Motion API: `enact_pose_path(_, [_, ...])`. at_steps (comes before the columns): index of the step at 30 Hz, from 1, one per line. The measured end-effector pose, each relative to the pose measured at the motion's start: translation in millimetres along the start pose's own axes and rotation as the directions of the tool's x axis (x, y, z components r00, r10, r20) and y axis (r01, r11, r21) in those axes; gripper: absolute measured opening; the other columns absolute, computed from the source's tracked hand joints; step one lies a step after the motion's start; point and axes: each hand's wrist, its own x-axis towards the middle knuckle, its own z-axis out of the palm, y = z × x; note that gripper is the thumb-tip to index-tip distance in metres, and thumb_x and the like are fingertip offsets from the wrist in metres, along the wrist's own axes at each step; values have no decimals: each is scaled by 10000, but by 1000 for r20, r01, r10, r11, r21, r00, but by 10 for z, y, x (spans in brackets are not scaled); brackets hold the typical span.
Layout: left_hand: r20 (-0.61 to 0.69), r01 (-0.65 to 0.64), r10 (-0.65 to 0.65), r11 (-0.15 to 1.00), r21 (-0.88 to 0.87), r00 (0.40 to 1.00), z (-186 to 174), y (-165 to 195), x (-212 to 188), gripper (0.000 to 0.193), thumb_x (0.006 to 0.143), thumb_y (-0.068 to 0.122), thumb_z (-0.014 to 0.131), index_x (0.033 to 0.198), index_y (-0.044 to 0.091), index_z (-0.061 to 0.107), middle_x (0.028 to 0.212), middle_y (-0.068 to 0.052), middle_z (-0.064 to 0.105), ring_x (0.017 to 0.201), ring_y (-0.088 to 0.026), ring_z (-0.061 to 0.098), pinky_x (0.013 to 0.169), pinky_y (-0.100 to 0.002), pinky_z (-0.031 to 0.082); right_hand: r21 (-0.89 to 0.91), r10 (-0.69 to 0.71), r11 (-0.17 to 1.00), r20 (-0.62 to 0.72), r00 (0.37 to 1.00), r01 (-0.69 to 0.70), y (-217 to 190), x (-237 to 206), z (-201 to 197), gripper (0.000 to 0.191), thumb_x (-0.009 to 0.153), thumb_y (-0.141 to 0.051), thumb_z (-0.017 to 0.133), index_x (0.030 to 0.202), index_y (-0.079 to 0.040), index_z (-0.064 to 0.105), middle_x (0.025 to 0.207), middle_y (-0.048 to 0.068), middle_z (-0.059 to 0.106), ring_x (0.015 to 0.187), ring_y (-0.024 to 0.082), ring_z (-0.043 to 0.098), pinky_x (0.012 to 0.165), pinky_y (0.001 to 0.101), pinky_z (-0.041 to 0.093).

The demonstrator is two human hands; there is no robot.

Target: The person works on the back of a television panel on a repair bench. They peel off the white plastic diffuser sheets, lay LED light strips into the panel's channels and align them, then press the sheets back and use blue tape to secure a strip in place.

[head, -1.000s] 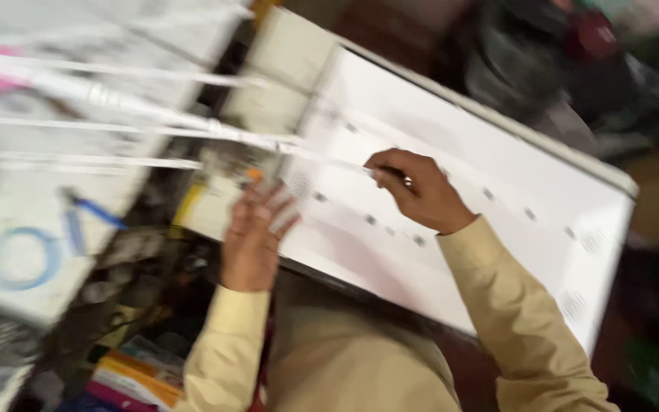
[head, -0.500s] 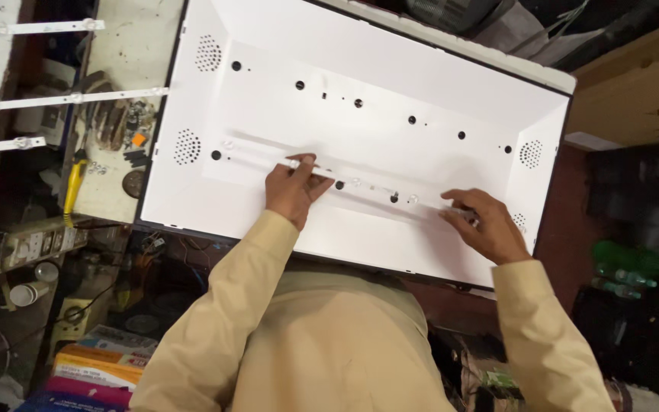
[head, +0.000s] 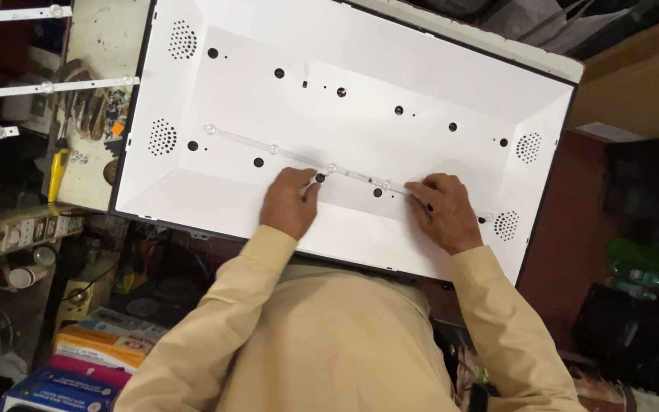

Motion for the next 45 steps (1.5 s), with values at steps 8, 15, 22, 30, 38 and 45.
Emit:
enact_pose_path(8, [-15,14,-12,987,162,1000,362,-26,-52,164,932,137,702,1069,74,765,984,-102,665,799,-331,667,672,-449,543,149,-100,982,-124,987,119,-371,372,356,234,903,-89,769,1130,-49,732,1063,114,633,982,328,585,864,427,490])
enact_pose_path(15, [-41,-51,61,978,204,997,406,-65,-63,119,966,156,667,1023,60,707,1040,-103,638,852,-346,673,702,-449,551,101,-113,987,-102,988,123,-578,599,511,126,919,-65,758,1040,-47,726,987,72,643,946,301,598,851,413,502])
enact_pose_path(22, [-37,46,-40,983,175,999,408,-68,-80,175,1026,213,604,1096,57,644,1130,-107,614,911,-350,676,753,-441,560,133,-176,972,-143,974,195,-714,646,557,154,902,-53,765,1043,-30,709,1028,99,665,910,304,626,788,404,531])
enact_pose_path(30, [11,104,-109,976,194,994,397,-40,-66,204,1034,256,588,1088,70,652,1121,-114,613,912,-359,674,756,-461,557,316,-129,936,-108,986,157,-631,629,803,256,898,-29,772,1150,-56,734,1038,101,661,915,280,632,772,370,542])
enact_pose_path(38, [-17,72,-70,982,173,997,417,-87,-73,203,1033,256,598,1072,65,656,1109,-114,617,905,-359,676,748,-452,561,352,-137,922,-84,987,158,-520,619,903,301,876,-28,786,1171,-71,743,1037,94,648,902,253,632,741,346,544])
enact_pose_path(45, [-48,37,-28,980,196,998,464,-159,-57,178,1033,245,607,1035,72,648,1092,-105,616,887,-354,682,718,-443,566,332,-147,929,-82,986,166,-521,636,906,298,872,-33,791,1164,-80,750,1035,82,661,906,250,641,748,345,550])
